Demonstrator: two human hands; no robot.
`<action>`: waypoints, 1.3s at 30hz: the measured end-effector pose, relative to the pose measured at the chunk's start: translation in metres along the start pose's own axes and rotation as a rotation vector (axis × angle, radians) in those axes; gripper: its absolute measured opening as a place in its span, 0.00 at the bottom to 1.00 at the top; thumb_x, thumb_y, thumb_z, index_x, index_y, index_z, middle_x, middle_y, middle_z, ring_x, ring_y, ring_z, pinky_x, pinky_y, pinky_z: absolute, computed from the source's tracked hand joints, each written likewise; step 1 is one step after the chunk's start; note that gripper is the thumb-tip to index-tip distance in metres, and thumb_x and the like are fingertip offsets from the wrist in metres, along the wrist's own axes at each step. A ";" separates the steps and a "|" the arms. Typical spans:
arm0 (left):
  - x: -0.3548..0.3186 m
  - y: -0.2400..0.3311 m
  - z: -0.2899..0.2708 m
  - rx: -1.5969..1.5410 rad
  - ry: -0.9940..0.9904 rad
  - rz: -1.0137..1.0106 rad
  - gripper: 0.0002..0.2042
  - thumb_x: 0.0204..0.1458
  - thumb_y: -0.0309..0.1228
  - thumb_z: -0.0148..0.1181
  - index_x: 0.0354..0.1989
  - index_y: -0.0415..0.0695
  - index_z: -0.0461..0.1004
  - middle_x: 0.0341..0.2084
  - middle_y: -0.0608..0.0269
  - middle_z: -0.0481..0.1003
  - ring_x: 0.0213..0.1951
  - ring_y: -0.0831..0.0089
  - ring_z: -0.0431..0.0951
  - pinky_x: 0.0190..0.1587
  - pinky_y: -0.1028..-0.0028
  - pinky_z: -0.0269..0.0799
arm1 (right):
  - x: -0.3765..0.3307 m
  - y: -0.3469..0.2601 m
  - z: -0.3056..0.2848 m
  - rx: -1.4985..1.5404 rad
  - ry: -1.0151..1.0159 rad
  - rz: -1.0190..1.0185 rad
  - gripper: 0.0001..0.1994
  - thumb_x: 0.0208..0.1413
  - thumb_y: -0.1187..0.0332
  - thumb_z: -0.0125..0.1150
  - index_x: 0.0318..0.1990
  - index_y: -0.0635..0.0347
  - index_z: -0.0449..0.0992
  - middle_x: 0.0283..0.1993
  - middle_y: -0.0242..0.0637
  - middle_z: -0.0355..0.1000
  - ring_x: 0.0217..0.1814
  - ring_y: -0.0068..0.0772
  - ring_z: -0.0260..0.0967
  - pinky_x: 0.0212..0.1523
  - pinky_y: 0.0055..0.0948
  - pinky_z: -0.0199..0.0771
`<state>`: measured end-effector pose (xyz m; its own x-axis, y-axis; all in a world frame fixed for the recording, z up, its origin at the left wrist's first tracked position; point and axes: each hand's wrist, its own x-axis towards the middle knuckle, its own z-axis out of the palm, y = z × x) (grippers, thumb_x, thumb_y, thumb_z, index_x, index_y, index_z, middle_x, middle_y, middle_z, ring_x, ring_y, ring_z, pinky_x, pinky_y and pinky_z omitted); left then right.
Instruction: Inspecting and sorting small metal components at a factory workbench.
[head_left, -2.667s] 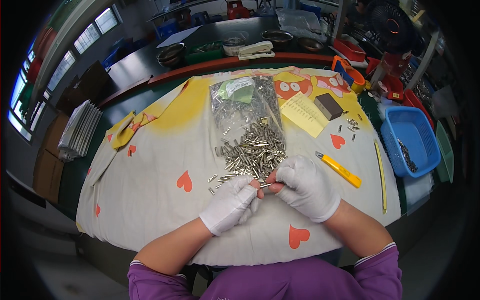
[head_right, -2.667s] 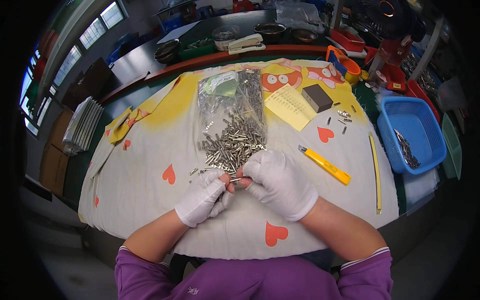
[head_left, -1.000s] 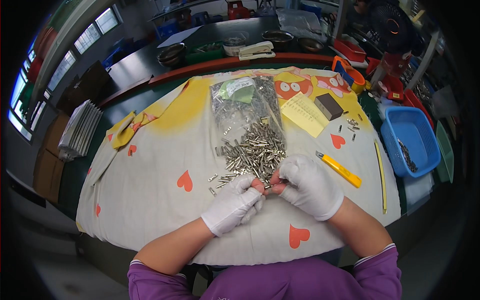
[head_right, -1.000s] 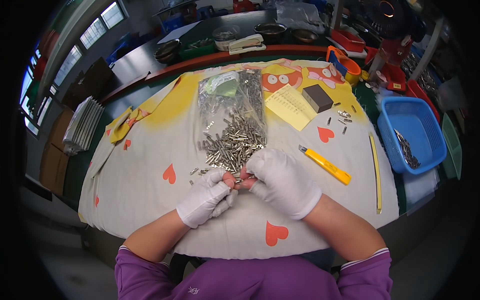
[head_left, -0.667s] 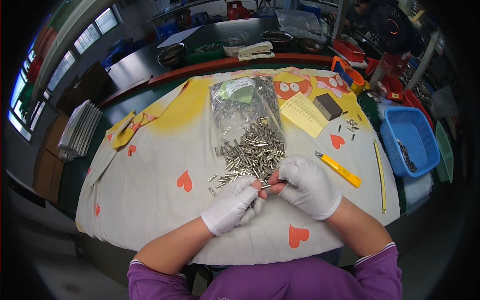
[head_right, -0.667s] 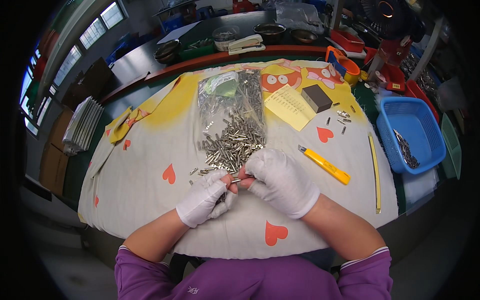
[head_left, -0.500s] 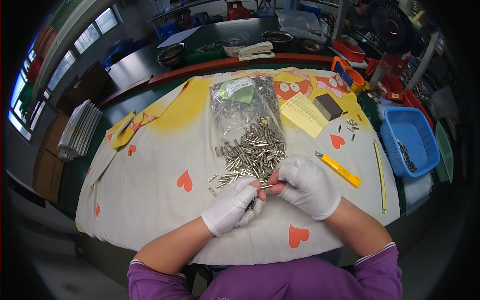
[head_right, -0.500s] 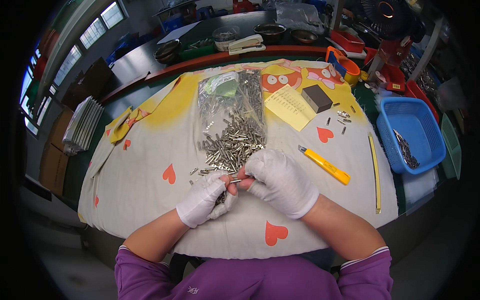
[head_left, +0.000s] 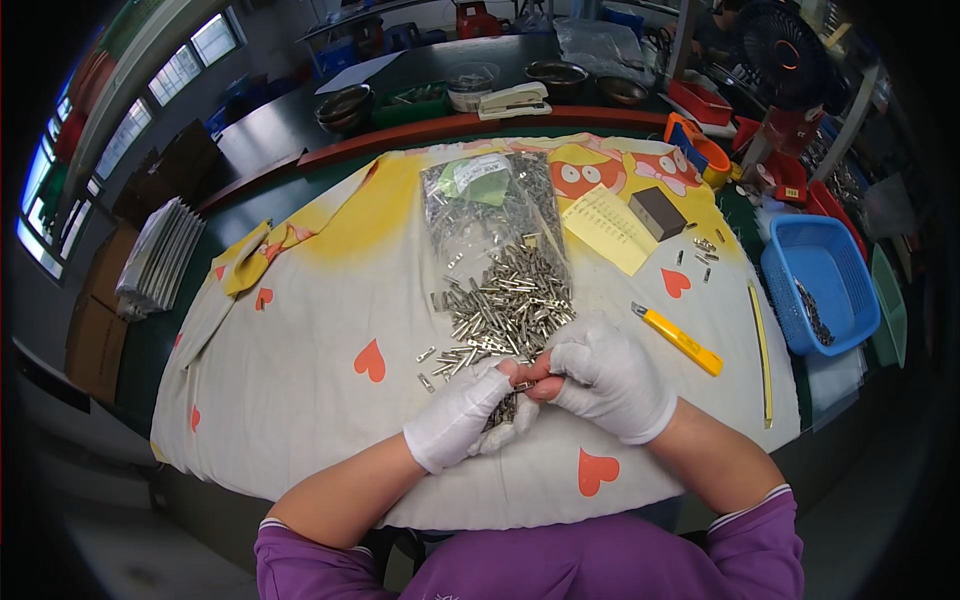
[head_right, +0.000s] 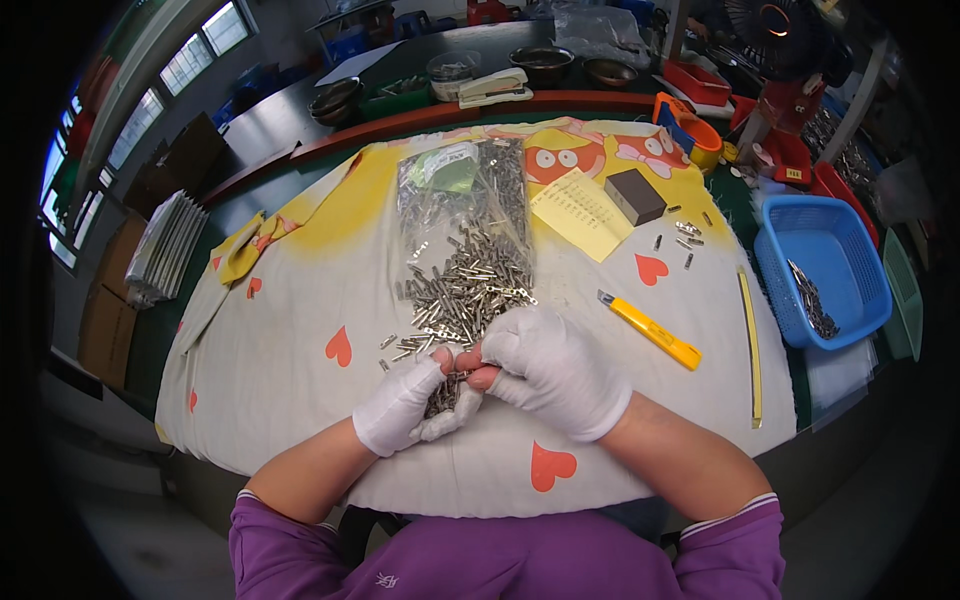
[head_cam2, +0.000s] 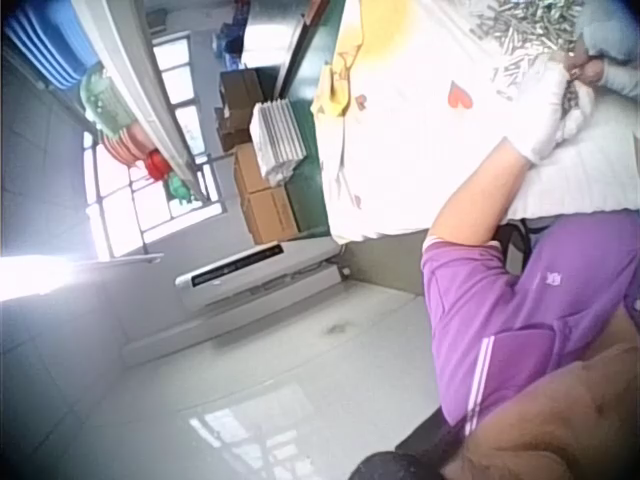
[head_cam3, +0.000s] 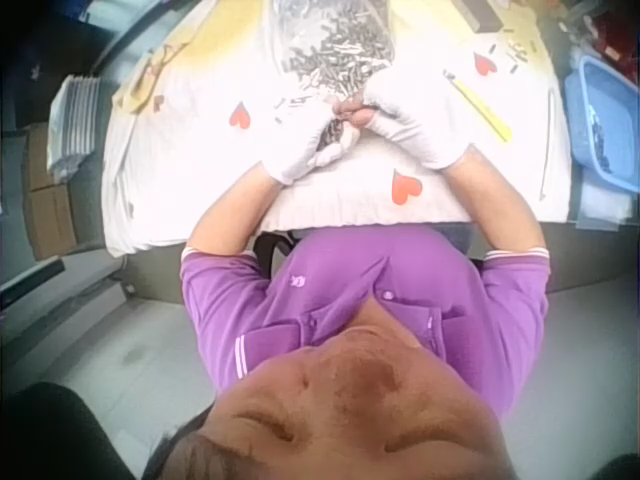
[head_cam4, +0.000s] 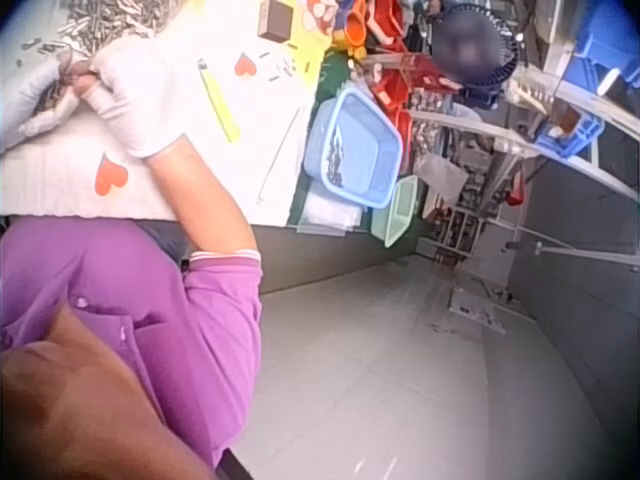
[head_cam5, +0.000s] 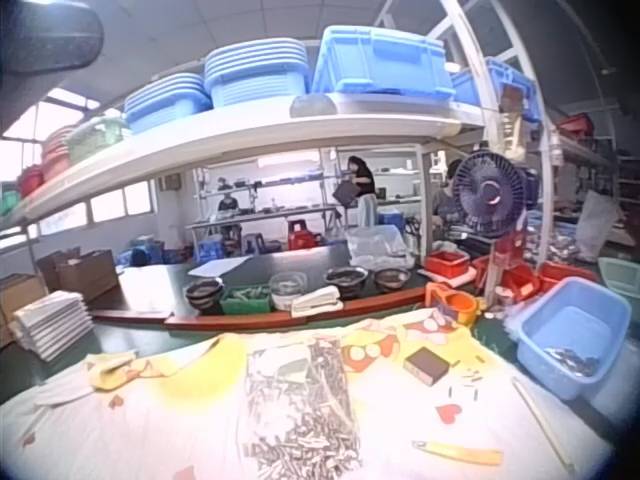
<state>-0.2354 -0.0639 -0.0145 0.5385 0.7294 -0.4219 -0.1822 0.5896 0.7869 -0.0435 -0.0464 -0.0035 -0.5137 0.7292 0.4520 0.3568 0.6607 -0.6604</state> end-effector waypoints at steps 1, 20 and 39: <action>0.002 -0.001 -0.003 0.024 -0.072 0.010 0.15 0.57 0.45 0.45 0.33 0.45 0.66 0.19 0.67 0.68 0.11 0.84 0.57 0.11 0.84 0.49 | 0.001 -0.003 -0.001 0.004 -0.011 -0.003 0.06 0.40 0.72 0.63 0.27 0.59 0.73 0.26 0.38 0.68 0.31 0.42 0.66 0.32 0.34 0.67; 0.004 0.000 -0.003 0.060 0.056 0.171 0.07 0.55 0.35 0.50 0.32 0.46 0.64 0.20 0.69 0.65 0.13 0.86 0.56 0.14 0.83 0.49 | -0.001 0.004 -0.008 -0.287 -0.086 0.209 0.05 0.41 0.74 0.61 0.26 0.61 0.71 0.27 0.41 0.66 0.32 0.43 0.66 0.32 0.36 0.66; -0.001 0.007 0.006 0.203 0.108 0.033 0.10 0.56 0.39 0.47 0.31 0.46 0.65 0.17 0.70 0.66 0.12 0.85 0.58 0.12 0.83 0.51 | 0.001 0.001 -0.004 -0.090 0.059 -0.053 0.07 0.38 0.73 0.64 0.28 0.59 0.73 0.26 0.38 0.69 0.31 0.42 0.67 0.30 0.34 0.67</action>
<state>-0.2328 -0.0628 -0.0058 0.4420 0.7863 -0.4317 -0.0231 0.4911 0.8708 -0.0403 -0.0443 -0.0019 -0.4884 0.7000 0.5210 0.4001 0.7102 -0.5793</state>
